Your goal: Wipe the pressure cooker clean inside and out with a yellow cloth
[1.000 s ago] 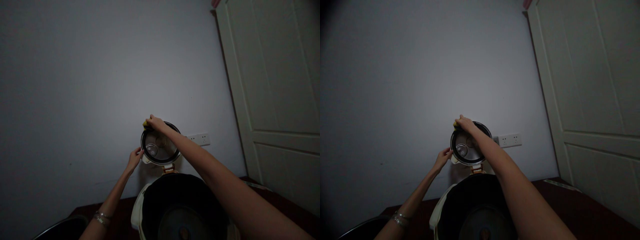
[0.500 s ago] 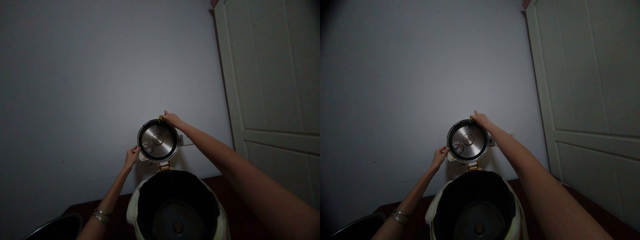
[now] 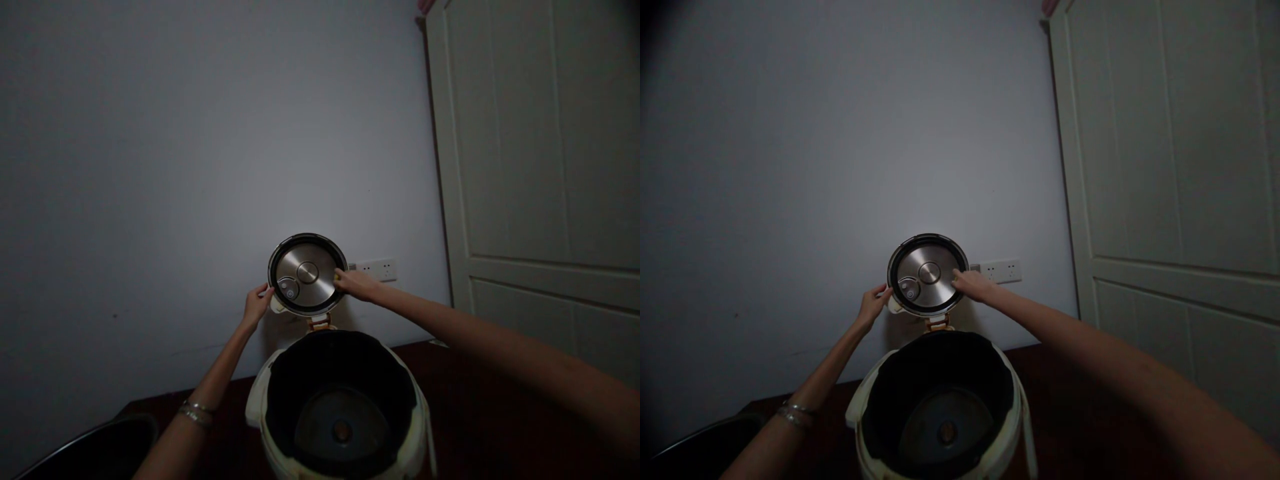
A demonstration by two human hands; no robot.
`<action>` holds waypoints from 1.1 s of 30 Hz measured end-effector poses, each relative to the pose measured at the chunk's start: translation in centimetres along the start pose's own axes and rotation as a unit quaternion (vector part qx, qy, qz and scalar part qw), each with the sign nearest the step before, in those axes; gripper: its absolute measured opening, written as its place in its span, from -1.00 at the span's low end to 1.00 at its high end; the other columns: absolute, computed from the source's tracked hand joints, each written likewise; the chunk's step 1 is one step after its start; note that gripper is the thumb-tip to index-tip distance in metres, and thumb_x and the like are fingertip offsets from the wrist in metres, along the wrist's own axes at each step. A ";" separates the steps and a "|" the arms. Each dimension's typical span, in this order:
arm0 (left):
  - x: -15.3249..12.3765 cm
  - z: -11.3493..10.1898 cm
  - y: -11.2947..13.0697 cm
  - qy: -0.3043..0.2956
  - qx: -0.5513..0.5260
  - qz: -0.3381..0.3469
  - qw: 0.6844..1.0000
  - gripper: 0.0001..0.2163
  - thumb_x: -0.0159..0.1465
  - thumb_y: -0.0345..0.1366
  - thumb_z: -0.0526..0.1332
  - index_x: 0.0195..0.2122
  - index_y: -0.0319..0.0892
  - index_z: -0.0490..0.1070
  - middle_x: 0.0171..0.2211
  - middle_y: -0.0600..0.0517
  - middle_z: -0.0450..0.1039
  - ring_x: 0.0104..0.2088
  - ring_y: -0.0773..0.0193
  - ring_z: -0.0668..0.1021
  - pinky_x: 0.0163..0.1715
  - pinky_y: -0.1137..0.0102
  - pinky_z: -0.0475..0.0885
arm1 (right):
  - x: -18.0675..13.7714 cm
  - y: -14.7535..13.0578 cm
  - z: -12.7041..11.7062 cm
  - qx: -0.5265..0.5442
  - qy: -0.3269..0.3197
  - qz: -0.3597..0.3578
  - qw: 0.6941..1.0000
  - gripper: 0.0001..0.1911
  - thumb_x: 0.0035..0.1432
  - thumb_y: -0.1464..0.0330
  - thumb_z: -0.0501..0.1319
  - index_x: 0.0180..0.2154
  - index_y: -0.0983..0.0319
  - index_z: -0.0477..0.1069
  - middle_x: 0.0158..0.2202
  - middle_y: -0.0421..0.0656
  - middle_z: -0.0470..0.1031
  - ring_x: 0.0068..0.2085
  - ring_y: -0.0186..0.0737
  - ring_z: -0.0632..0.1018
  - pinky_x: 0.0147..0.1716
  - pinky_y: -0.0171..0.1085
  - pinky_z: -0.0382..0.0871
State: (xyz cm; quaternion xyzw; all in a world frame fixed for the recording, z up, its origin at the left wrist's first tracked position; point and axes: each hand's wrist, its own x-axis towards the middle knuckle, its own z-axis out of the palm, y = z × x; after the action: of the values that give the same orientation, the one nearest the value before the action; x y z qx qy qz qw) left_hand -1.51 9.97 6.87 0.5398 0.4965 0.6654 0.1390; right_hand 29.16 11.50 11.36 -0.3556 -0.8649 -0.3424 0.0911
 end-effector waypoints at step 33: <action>0.3 -0.2 -1.1 0.000 -0.013 -0.010 1.000 -0.57 -0.01 -0.23 0.36 -0.13 -0.36 0.51 -0.19 -0.14 0.57 -0.30 0.17 0.58 -0.32 0.38 0.44 | 1.9 -6.5 1.4 0.176 -0.026 -0.133 0.975 -0.71 0.01 0.47 0.24 -0.16 0.24 0.51 -0.23 -0.09 0.57 -0.22 -0.23 0.55 -0.27 -0.37 0.30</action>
State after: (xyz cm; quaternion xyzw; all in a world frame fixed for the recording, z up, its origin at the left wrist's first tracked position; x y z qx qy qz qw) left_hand -2.18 10.55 6.20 0.5327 0.4930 0.6708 0.1523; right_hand 23.53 10.15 7.65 -0.2247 -0.9531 -0.1844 0.0840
